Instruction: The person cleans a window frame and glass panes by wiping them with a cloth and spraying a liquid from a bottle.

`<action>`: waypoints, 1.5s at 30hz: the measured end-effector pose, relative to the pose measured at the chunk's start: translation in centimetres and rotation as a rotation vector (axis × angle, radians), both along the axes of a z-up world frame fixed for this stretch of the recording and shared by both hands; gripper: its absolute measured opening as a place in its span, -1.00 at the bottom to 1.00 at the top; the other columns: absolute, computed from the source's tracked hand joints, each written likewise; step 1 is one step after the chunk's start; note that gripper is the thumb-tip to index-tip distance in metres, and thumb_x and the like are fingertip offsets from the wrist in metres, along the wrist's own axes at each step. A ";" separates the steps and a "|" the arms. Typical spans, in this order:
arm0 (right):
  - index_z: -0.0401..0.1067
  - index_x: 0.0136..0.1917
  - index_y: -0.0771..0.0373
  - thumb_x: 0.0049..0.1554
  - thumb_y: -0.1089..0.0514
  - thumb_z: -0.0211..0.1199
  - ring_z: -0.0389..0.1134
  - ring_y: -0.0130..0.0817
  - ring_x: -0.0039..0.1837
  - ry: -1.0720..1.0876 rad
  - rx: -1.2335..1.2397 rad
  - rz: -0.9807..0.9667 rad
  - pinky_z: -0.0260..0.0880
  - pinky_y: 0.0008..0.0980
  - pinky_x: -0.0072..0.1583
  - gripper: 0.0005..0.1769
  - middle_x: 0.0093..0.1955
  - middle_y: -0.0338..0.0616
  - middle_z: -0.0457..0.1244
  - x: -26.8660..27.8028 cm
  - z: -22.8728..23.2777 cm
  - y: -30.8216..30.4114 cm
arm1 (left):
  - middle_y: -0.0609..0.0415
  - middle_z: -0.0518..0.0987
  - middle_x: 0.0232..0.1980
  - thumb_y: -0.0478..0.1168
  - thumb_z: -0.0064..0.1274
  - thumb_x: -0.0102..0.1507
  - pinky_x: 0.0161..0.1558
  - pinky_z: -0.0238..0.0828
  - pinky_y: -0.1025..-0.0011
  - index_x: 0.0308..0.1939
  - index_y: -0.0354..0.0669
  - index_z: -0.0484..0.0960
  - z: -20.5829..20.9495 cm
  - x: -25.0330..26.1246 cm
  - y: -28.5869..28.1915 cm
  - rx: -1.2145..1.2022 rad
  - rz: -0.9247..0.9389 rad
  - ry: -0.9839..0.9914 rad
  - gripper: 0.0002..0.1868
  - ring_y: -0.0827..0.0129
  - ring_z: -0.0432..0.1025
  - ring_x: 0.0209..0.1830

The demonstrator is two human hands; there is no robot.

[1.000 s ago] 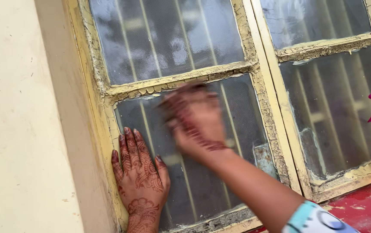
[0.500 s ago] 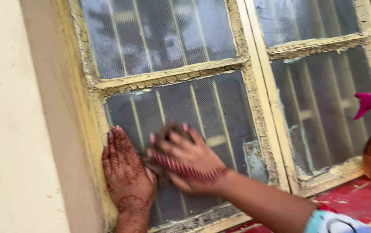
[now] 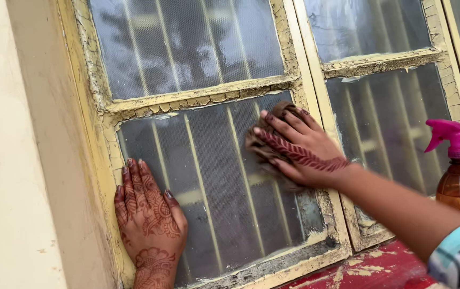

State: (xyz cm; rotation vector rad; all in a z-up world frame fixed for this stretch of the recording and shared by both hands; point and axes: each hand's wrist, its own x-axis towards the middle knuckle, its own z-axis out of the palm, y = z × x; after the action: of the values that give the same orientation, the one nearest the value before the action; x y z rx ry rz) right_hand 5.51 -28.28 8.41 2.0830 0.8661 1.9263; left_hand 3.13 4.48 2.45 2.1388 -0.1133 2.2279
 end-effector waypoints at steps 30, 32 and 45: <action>-0.14 0.69 0.05 0.36 -0.15 -0.11 0.11 0.02 0.56 0.406 0.005 -0.201 -0.13 0.10 0.67 -0.27 0.54 0.08 0.05 -1.6 -1.1 2.6 | -0.18 0.02 0.64 -0.13 -0.22 0.28 0.55 -0.26 0.10 0.56 -0.28 0.12 0.1 -0.5 -0.2 0.001 0.059 0.064 -0.25 0.09 -0.09 0.64; -0.13 0.67 -0.03 0.28 -0.15 0.00 -0.06 0.11 0.61 0.075 0.155 -0.041 -0.28 0.12 0.60 -0.23 0.63 0.10 -0.06 -0.8 0.9 5.6 | -0.17 0.04 0.64 -0.13 -0.21 0.28 0.54 -0.24 0.11 0.55 -0.28 0.13 0.2 -0.5 -0.3 -0.002 0.060 0.051 -0.26 0.10 -0.08 0.64; -0.01 0.62 -0.27 0.34 -0.22 0.05 -0.10 0.03 0.64 -0.077 -0.171 0.242 -0.29 0.05 0.60 -0.36 0.64 -0.05 -0.02 -1.0 6.6 18.2 | -0.19 0.13 0.61 -0.13 -0.19 0.28 0.54 -0.17 0.10 0.52 -0.36 0.20 -0.2 -0.2 -0.2 -0.003 0.073 0.011 -0.28 0.08 0.01 0.62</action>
State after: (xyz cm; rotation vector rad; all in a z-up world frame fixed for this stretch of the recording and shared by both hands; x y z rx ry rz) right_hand 4.53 -10.11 15.00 1.8674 1.2676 1.9511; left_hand 2.92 4.32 2.28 2.1877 -0.0319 2.2522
